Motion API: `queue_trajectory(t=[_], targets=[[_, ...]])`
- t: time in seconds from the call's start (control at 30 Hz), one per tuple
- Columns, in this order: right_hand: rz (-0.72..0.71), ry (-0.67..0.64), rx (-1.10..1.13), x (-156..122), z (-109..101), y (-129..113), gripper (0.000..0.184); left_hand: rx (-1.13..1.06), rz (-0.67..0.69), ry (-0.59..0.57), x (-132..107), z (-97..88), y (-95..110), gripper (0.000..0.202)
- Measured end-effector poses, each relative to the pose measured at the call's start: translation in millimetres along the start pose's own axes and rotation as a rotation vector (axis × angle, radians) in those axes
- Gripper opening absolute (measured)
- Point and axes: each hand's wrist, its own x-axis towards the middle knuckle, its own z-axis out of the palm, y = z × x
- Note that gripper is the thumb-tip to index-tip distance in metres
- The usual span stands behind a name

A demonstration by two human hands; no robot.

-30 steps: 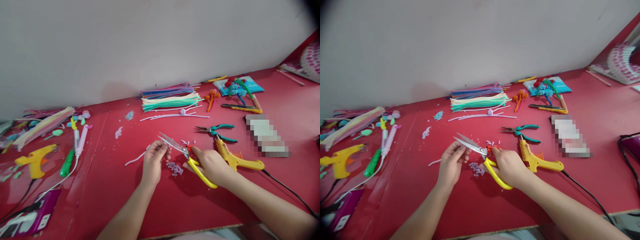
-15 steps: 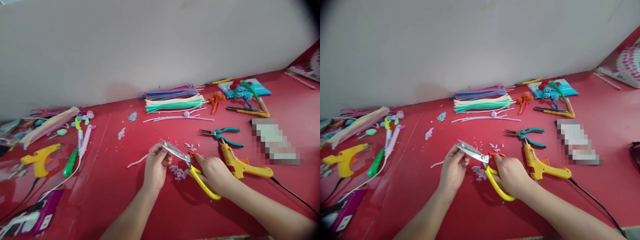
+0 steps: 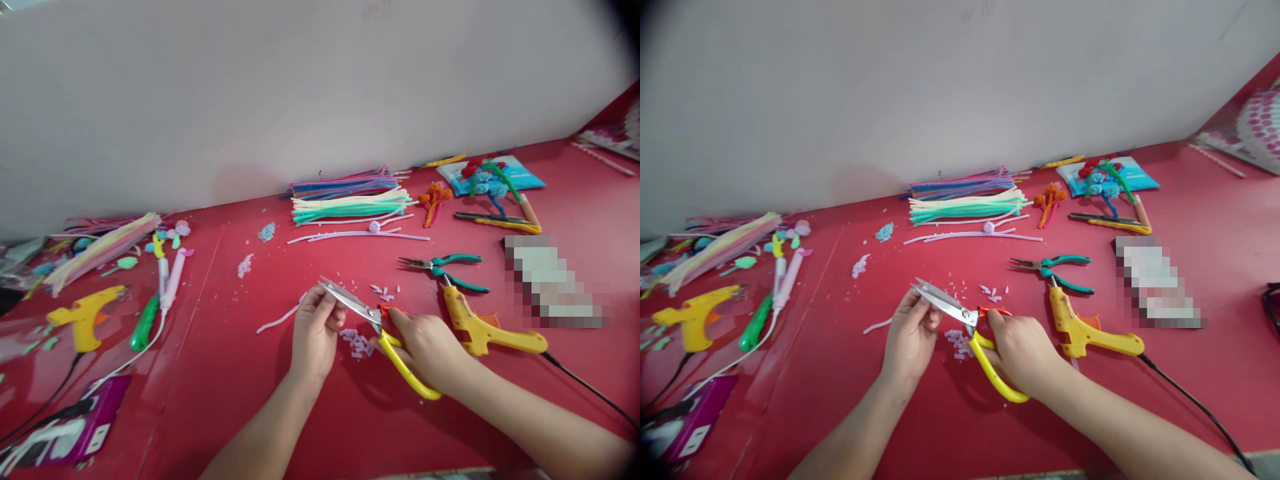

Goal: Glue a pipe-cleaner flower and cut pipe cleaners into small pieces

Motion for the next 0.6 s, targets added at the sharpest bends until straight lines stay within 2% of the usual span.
queue_trajectory(t=[0.33, 0.6], targets=[[0.029, -0.024, -0.001, 2.1, -2.5, 0.0, 0.032, 0.013, 0.018, -0.017, -0.5, 0.5, 1.1, 0.004], [0.083, 0.028, 0.1, 3.9, 0.1, 7.4, 0.03, 0.029, -0.029, -0.036, -0.9, 1.2, 5.2, 0.005]])
